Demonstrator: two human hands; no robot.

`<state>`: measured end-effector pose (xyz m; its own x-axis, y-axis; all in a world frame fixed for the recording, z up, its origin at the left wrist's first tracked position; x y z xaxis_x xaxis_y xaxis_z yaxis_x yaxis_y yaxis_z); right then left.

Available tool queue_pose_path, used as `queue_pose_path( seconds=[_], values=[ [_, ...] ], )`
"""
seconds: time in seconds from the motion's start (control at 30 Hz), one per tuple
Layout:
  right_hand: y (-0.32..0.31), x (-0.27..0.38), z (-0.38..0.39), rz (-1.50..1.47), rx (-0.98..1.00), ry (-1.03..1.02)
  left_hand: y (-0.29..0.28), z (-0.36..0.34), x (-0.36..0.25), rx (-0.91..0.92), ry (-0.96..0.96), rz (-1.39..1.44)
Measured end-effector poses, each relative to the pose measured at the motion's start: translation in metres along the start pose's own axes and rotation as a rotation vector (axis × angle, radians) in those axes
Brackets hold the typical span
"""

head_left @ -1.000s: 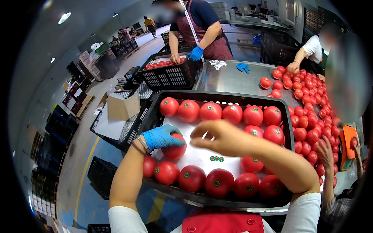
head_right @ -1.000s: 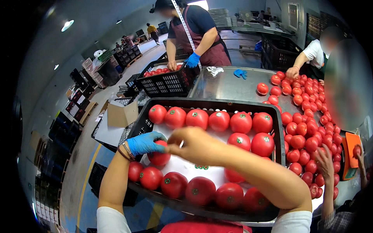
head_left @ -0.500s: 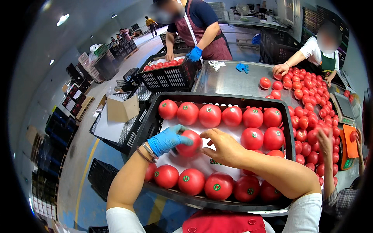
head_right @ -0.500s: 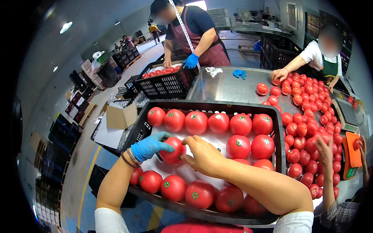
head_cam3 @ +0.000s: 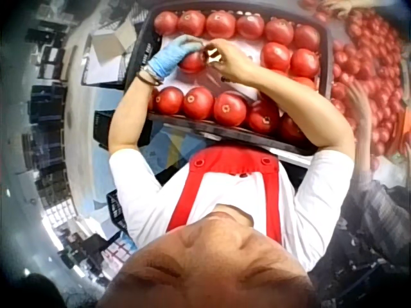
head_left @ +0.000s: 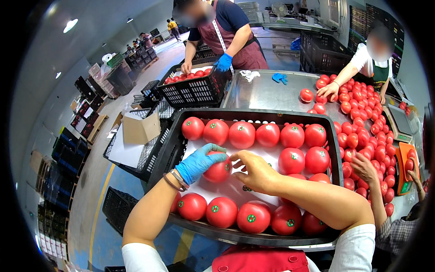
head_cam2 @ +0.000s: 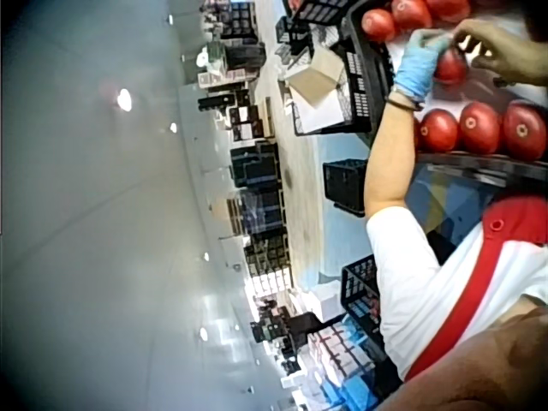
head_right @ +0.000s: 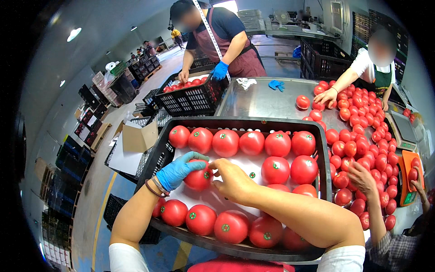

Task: The person picks red tomatoes from a tray, applies small green stickers to their surfaces, and places them back into the tray. The person wears blue gloves and works at a stainless steel table in a warehouse-like packing area.

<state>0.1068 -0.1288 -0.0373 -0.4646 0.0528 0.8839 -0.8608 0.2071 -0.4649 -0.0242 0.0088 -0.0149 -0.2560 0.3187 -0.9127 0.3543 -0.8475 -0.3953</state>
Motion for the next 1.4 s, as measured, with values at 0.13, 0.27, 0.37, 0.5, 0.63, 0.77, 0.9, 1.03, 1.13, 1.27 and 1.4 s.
queue_pose_path(
  seconds=[0.13,0.27,0.37,0.5,0.63,0.77,0.9,1.03,1.13,1.27,1.4],
  values=[
    [-0.002,0.002,-0.002,-0.090,-0.070,-0.009,-0.004,-0.003,0.008,-0.009,0.203,0.185],
    [-0.004,0.009,0.001,-0.100,-0.117,-0.038,0.000,0.000,-0.007,-0.044,0.167,0.199],
    [-0.004,0.012,0.002,-0.065,-0.121,-0.058,0.002,0.000,-0.007,-0.073,0.192,0.123],
    [-0.002,0.012,0.002,-0.050,-0.114,-0.099,0.000,0.000,-0.005,-0.116,0.243,0.080],
    [-0.004,0.019,0.004,-0.094,-0.133,-0.079,0.001,0.000,-0.006,-0.118,0.241,0.112],
    [-0.004,0.017,0.002,-0.012,-0.105,-0.140,0.002,0.000,-0.008,-0.118,0.223,0.136],
    [-0.006,0.019,0.002,0.030,-0.092,-0.189,0.003,0.001,-0.008,-0.123,0.234,0.145],
    [-0.008,0.022,0.001,0.051,-0.066,-0.186,0.004,0.002,-0.008,-0.119,0.229,0.167],
    [-0.010,0.023,0.003,0.070,-0.054,-0.207,0.005,0.003,-0.010,-0.108,0.194,0.094],
    [-0.010,0.021,0.002,0.071,-0.089,-0.254,0.004,0.004,-0.013,-0.107,0.197,0.090],
    [-0.013,0.022,0.001,-0.001,-0.105,-0.209,0.004,0.003,-0.011,-0.099,0.215,0.138]
  ],
)
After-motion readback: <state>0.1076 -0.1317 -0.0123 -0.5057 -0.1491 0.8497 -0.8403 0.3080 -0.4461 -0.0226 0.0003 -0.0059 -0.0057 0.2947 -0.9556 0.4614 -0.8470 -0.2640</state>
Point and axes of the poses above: each hand's wrist, its own z-axis away from the middle knuckle, its own y-axis out of the palm, x = y × z, the point moved 2 cm from there along -z, towards the middle knuckle, and after that the axes turned 12 degrees about y, right-handed, at the moved point
